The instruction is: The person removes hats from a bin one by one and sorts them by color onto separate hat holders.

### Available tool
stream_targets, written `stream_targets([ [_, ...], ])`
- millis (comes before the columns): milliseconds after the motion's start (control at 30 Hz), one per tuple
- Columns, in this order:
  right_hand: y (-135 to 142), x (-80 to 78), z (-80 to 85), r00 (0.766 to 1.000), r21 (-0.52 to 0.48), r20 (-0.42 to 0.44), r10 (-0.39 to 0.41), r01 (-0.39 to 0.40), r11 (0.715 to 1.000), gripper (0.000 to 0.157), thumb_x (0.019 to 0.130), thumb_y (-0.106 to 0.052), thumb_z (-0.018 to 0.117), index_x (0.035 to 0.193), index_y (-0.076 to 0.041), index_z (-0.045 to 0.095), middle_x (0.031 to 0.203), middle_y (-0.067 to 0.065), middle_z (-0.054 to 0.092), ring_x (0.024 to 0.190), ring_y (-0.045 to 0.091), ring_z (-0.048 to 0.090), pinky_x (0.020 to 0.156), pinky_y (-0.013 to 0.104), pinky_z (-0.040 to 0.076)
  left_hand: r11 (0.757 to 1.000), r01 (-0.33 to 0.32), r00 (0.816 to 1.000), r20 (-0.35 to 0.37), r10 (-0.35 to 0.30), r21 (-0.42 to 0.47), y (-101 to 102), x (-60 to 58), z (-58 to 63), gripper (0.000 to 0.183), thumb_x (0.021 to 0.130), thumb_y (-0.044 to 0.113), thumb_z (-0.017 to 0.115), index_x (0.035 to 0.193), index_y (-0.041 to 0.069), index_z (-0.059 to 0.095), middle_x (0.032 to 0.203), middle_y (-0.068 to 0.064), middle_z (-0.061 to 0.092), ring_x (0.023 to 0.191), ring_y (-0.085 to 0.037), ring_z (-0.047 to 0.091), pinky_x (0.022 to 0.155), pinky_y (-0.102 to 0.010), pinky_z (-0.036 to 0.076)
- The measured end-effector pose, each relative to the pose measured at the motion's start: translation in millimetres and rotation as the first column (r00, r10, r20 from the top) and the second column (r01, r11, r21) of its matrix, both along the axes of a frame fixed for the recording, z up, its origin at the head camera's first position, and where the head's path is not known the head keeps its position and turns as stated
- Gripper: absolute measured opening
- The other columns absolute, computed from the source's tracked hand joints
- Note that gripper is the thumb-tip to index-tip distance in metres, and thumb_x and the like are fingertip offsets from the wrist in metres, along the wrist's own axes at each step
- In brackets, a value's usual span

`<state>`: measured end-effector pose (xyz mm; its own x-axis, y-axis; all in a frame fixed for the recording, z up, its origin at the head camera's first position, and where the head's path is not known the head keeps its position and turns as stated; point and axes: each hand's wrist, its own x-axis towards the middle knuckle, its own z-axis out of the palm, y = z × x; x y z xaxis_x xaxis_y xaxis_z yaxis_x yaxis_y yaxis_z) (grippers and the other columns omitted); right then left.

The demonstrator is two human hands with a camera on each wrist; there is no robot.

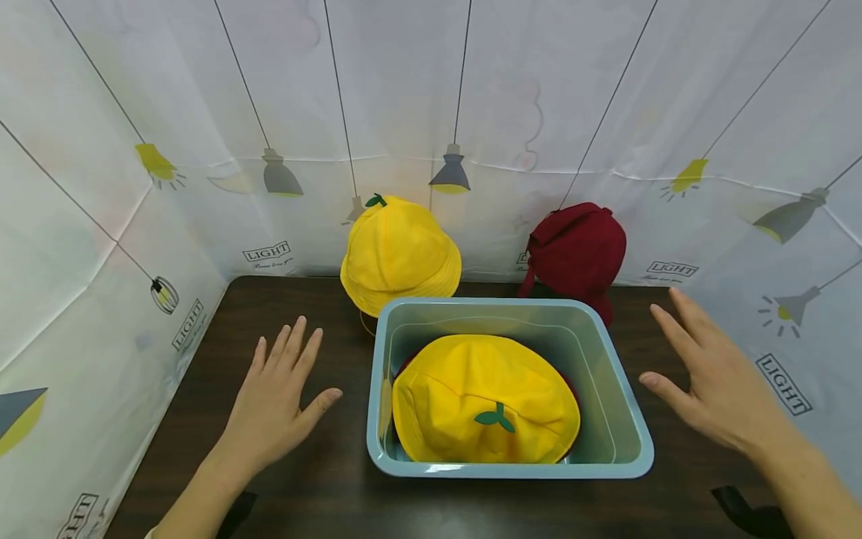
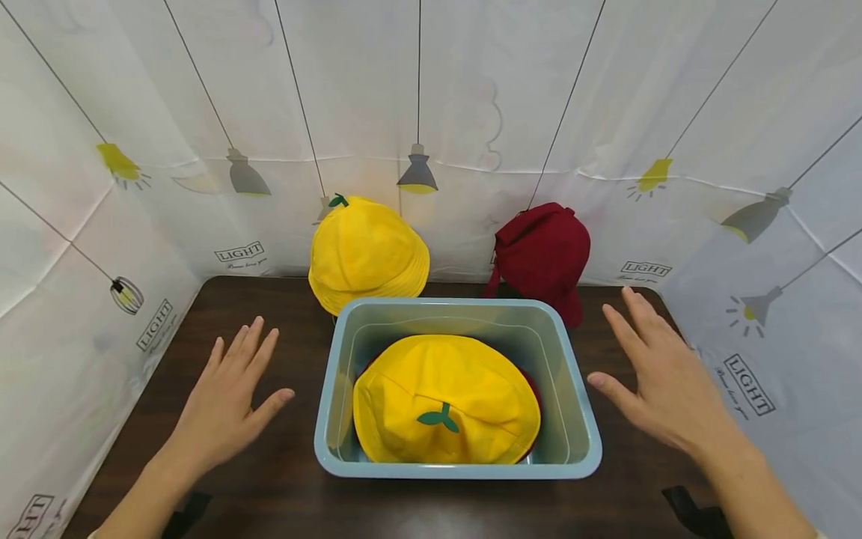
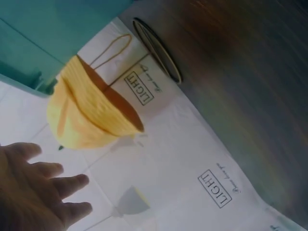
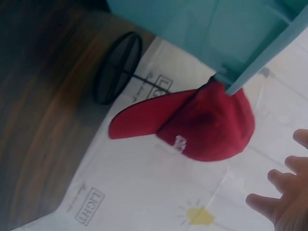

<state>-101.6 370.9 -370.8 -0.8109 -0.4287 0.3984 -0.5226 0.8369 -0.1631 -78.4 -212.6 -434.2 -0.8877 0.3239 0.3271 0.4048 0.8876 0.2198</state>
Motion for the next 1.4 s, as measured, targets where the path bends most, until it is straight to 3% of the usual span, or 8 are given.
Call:
stream_targets([
  [133,-12,-0.7,9.7,0.998,0.025,-0.036,0.045,-0.045,0.999,0.090,0.093,-0.055,0.072,0.164,-0.012,0.036,0.173,0.015,0.021,0.156,0.039,0.026,0.128,0.046,0.016,1.000,0.023,1.000,-0.017,-0.023,0.010,6,0.4,1.2,0.087,0.101,0.058,0.059,0.166,0.010,0.028,0.173,-0.017,0.018,0.156,-0.044,0.024,0.127,-0.061,0.005],
  [267,-24,-2.2,15.1,0.992,0.027,-0.075,0.105,-0.103,0.994,0.090,0.096,-0.070,0.058,0.161,-0.009,0.043,0.171,0.017,0.026,0.154,0.041,0.031,0.128,0.043,0.017,0.999,0.036,0.999,-0.015,-0.036,0.015,8,0.8,0.8,0.086,0.102,0.058,0.058,0.166,0.010,0.029,0.174,-0.015,0.018,0.156,-0.042,0.024,0.126,-0.062,0.008],
  [433,-36,-1.4,21.0,0.982,0.037,-0.101,0.158,-0.155,0.987,0.092,0.097,-0.076,0.047,0.157,-0.006,0.047,0.169,0.018,0.029,0.153,0.038,0.031,0.128,0.032,0.013,0.996,0.075,0.996,-0.043,-0.073,0.037,11,0.3,0.8,0.083,0.104,0.058,0.055,0.167,0.012,0.027,0.174,-0.012,0.019,0.155,-0.040,0.029,0.125,-0.064,0.017],
  [733,-61,-0.1,32.6,0.972,0.078,-0.085,0.218,-0.212,0.974,0.093,0.097,-0.076,0.047,0.158,-0.006,0.045,0.169,0.016,0.032,0.143,0.041,0.044,0.125,0.022,0.012,0.982,0.156,0.983,-0.109,-0.144,0.105,19,-0.1,-0.1,0.077,0.108,0.060,0.042,0.164,0.009,0.034,0.173,-0.011,0.023,0.142,-0.038,0.050,0.113,-0.063,0.039],
  [900,-73,-0.3,36.0,0.969,0.094,-0.054,0.241,-0.236,0.967,0.092,0.094,-0.075,0.056,0.160,-0.010,0.045,0.169,0.012,0.033,0.136,0.041,0.052,0.122,0.016,0.011,0.956,0.223,0.972,-0.114,-0.204,0.190,25,1.4,1.0,0.074,0.108,0.059,0.043,0.165,0.012,0.034,0.172,-0.009,0.025,0.138,-0.038,0.054,0.107,-0.061,0.047],
  [1033,-82,1.9,40.4,0.967,0.121,-0.020,0.256,-0.252,0.960,0.092,0.091,-0.072,0.064,0.157,-0.011,0.048,0.168,0.011,0.035,0.131,0.037,0.057,0.120,0.036,0.037,0.937,0.264,0.964,-0.091,-0.249,0.230,31,3.2,2.8,0.073,0.107,0.057,0.048,0.166,0.016,0.032,0.172,-0.007,0.026,0.141,-0.034,0.052,0.109,-0.059,0.046],
  [1167,-93,4.5,45.7,0.961,0.122,0.039,0.275,-0.278,0.953,0.089,0.089,-0.066,0.073,0.154,-0.009,0.051,0.166,0.011,0.038,0.126,0.036,0.061,0.097,0.059,0.053,0.924,0.291,0.957,-0.072,-0.282,0.247,35,3.9,3.6,0.073,0.107,0.055,0.051,0.166,0.018,0.032,0.172,-0.005,0.028,0.144,-0.031,0.050,0.111,-0.058,0.045],
  [1400,-112,4.3,52.1,0.935,0.093,0.144,0.324,-0.338,0.936,0.092,0.077,-0.042,0.093,0.154,-0.014,0.052,0.162,0.009,0.043,0.129,0.035,0.060,0.094,0.060,0.056,0.892,0.366,0.931,-0.087,-0.356,0.266,40,1.7,1.5,0.073,0.108,0.059,0.042,0.163,0.011,0.039,0.169,-0.011,0.033,0.145,-0.027,0.048,0.108,-0.057,0.048],
])
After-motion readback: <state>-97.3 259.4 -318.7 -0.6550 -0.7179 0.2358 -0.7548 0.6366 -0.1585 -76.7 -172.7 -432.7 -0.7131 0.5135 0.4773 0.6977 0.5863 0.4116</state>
